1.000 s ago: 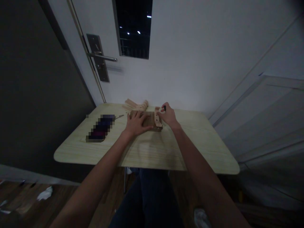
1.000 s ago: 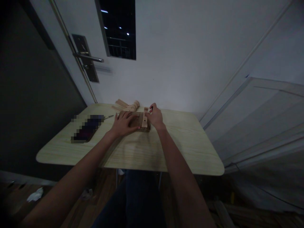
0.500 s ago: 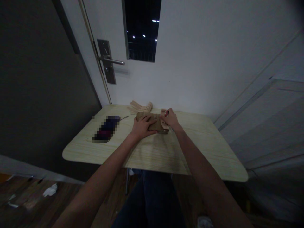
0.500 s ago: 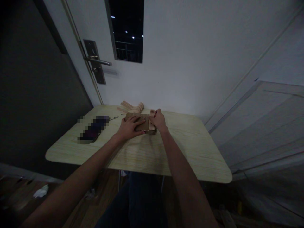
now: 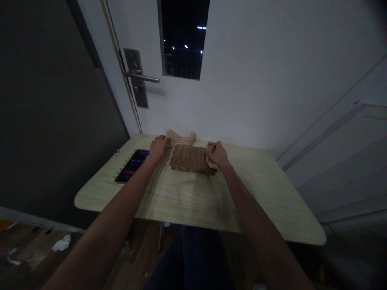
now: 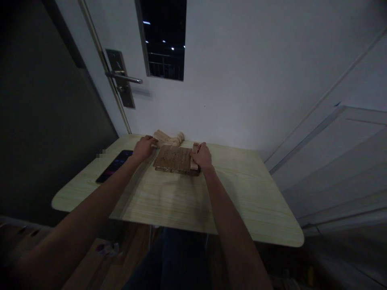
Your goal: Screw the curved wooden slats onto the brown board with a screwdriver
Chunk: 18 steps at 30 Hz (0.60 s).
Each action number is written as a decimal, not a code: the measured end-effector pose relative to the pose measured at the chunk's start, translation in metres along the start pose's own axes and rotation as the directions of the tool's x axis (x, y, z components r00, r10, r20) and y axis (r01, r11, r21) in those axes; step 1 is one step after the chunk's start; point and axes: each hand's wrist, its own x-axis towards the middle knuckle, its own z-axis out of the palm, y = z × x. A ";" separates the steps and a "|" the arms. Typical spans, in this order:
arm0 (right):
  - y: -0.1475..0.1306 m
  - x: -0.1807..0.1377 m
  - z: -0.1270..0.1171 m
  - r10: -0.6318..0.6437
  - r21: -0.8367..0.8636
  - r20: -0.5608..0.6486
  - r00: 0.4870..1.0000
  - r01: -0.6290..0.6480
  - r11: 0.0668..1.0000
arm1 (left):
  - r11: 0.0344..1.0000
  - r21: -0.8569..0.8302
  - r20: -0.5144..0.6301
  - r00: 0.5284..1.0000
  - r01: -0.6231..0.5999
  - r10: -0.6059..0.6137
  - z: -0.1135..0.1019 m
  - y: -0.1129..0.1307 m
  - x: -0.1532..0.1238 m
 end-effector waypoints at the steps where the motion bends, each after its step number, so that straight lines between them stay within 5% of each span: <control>1: 0.000 0.000 0.000 0.001 -0.004 0.001 1.000 -0.001 1.000 | 1.000 -0.018 -0.008 1.000 -0.008 0.008 0.003 -0.002 0.001; 11: 0.005 0.001 0.002 -0.043 -0.030 0.001 0.999 0.043 0.999 | 0.958 -0.221 -0.208 0.969 -0.180 0.134 -0.002 0.001 -0.004; 18: 0.004 0.000 -0.002 -0.032 -0.050 0.004 0.999 0.032 0.998 | 0.959 -0.204 -0.246 0.958 -0.197 0.145 -0.017 -0.003 -0.008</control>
